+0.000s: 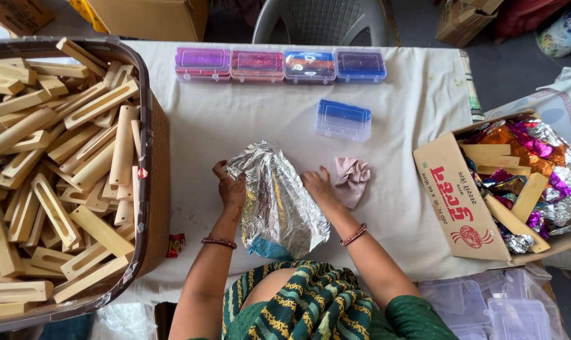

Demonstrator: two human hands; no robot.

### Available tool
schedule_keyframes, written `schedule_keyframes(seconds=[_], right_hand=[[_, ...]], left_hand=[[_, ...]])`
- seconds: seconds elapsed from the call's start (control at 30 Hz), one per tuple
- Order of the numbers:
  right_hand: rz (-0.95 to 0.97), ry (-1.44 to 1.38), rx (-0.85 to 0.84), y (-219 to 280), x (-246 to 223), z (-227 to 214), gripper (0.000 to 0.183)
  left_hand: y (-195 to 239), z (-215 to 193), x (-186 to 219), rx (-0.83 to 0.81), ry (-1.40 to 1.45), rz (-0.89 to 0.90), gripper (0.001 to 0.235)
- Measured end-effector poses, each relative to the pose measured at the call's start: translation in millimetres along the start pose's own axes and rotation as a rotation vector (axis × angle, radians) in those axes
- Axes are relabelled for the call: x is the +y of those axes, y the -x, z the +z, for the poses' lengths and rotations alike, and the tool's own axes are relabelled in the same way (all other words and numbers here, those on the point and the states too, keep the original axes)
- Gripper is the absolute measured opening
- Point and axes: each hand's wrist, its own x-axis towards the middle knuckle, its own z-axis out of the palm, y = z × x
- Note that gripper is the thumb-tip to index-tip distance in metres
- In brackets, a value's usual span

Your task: Cleaning and preparing small wooden blocks at a table before wrapping them.

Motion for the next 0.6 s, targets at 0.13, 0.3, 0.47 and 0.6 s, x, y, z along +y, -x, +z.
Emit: schedule_keyframes(seconds=[0.13,0.3,0.47,0.6], right_hand=[[0.31,-0.208,-0.166,21.5,12.3,-16.7,0.039],[0.8,-0.478,0.088,30.5,42.8,-56.1,0.052],[0.496,-0.762,-0.047,7.1,31.8,-89.3,0.046],[0.276,-0.675,-0.301,6.1,26.3,-56.5,0.051]], left_hand=[[-7.9,14.0,-13.4,-0.088,-0.095,-0.086,0.04],[-18.8,33.9,-11.5,-0.137,-0.157,0.267,0.036],[-23.7,49.9,25.3,-0.346,-0.038,0.238,0.056],[-47.5,64.5,17.3,-0.423,0.005,0.541,0.063]])
